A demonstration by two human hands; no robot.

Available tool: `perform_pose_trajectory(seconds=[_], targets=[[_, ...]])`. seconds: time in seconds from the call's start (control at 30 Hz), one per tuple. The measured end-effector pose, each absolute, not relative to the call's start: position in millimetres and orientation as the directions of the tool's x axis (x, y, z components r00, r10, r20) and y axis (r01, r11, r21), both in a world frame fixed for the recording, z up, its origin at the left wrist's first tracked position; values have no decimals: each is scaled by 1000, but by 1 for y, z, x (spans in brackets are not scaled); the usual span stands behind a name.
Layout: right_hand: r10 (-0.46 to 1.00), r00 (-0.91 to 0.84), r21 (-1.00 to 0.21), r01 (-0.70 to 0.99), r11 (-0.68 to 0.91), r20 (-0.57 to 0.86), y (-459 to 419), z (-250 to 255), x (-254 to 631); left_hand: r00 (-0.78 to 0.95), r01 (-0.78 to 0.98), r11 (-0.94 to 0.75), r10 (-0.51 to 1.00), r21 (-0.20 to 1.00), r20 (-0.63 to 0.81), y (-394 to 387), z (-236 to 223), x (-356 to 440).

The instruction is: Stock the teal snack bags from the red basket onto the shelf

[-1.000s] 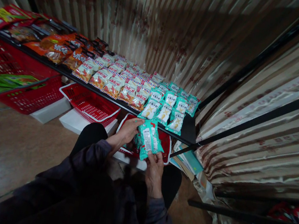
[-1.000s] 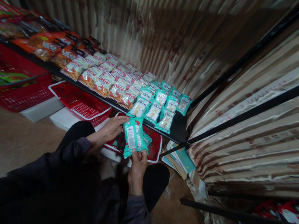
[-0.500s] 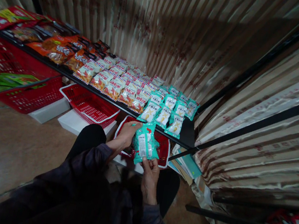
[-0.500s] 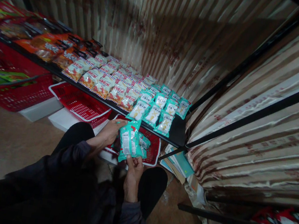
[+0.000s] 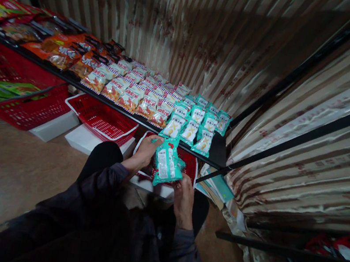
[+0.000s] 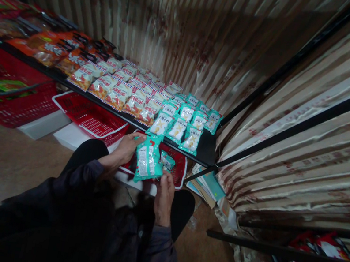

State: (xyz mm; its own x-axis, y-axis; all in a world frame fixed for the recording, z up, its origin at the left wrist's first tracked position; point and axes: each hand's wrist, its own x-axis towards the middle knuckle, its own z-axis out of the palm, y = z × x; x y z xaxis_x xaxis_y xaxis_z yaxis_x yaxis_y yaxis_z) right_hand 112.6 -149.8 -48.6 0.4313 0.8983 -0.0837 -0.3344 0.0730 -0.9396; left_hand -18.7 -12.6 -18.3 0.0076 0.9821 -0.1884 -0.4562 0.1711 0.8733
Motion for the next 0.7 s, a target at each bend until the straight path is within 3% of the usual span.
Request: perform_pose_trajectory(seconds=[0.33, 0.57, 0.7], targets=[[831, 534, -969, -247, -23, -156, -145, -57, 115, -12, -451, 172, 980, 876, -199, -14, -18, -20], [823, 568, -1000, -18, 2, -9, -145, -59, 118, -50, -511, 176, 971, 841, -233, -16, -20, -16], [842, 535, -998, -48, -45, -64, -147, -57, 118, -27, -505, 202, 968, 839, -249, -15, -17, -16]])
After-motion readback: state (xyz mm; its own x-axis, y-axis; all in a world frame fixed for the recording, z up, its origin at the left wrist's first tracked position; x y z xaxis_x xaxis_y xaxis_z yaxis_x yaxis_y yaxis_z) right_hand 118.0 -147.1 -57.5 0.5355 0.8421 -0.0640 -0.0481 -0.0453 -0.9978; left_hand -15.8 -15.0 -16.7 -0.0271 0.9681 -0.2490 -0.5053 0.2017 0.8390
